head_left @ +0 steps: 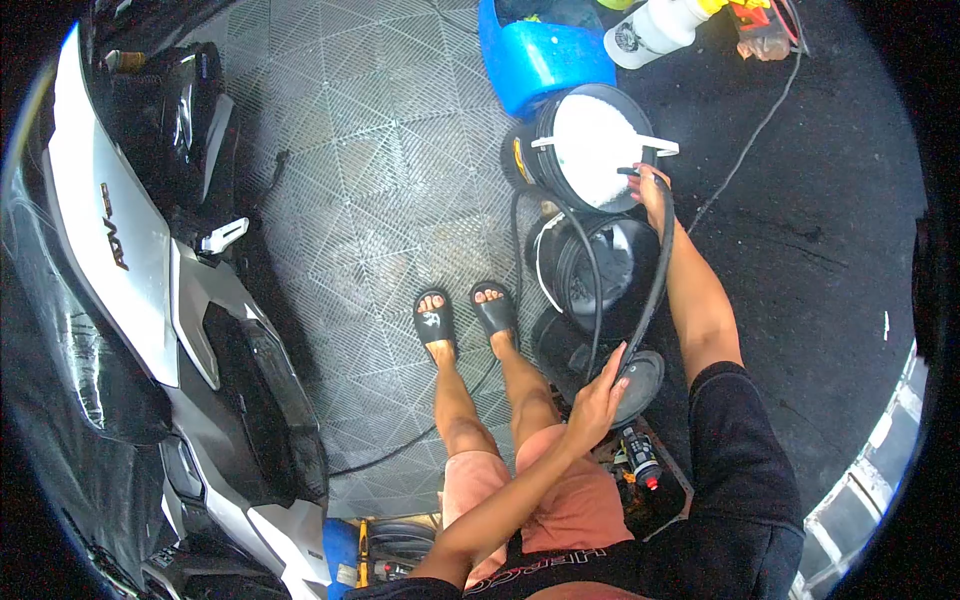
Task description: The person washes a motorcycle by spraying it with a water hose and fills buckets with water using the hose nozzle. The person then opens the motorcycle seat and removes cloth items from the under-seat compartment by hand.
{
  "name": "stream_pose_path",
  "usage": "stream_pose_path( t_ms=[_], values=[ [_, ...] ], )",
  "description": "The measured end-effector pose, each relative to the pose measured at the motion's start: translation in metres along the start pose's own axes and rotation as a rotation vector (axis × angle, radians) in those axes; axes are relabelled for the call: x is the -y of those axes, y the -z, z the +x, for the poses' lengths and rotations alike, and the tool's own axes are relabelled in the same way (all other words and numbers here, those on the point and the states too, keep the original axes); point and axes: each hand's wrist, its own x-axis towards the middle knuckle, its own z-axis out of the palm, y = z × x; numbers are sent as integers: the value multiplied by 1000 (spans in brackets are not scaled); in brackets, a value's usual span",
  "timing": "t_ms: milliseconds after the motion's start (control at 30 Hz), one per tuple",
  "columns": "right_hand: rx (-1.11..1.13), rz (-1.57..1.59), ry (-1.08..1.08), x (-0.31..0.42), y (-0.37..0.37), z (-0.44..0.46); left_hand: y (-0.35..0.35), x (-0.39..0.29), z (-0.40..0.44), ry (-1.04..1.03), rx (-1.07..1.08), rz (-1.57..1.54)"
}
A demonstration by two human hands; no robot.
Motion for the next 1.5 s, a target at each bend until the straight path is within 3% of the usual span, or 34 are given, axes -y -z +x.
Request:
stream_pose_path(
  t_ms=[433, 800, 933, 1000, 1067, 1167, 1267, 1300, 1333, 1400, 1433, 1467, 1500],
  values=[
    [-15, -7, 30, 3, 11, -7, -1, -13, -8, -81, -34, -7],
    [66, -179, -34, 4, 4, -29, 5, -16, -18, 7, -5, -38],
    [-143, 120, 94, 15, 33, -82, 12, -16, -48, -24, 62, 24],
    [-212, 66, 129, 24, 63, -134, 12, -5, -79, -185, 108, 42],
    [-164, -73, 79, -22, 75, -153, 11, 0, -100, -79, 207, 3],
    [-127, 54, -60, -147, 13, -159, 16, -17, -99, 167, 212, 31],
    [-74, 97, -153, -222, -50, -134, 15, 7, -82, 174, 117, 49],
    [-27, 137, -206, -235, -62, -132, 16, 9, -78, 35, -17, 172],
    [16, 172, -262, -256, -68, -130, 22, 12, -75, 52, -17, 184],
    [86, 230, -392, -300, -62, -141, 31, 11, -83, 442, 133, 140],
    [32, -140, -291, -355, -59, -117, 29, 16, -85, 310, 66, 123],
    [26, -137, -291, -350, -54, -114, 28, 14, -84, 308, 71, 124],
    [-178, -182, -294, -334, -46, -113, 27, 12, -84, 344, 107, 122]
  ],
)
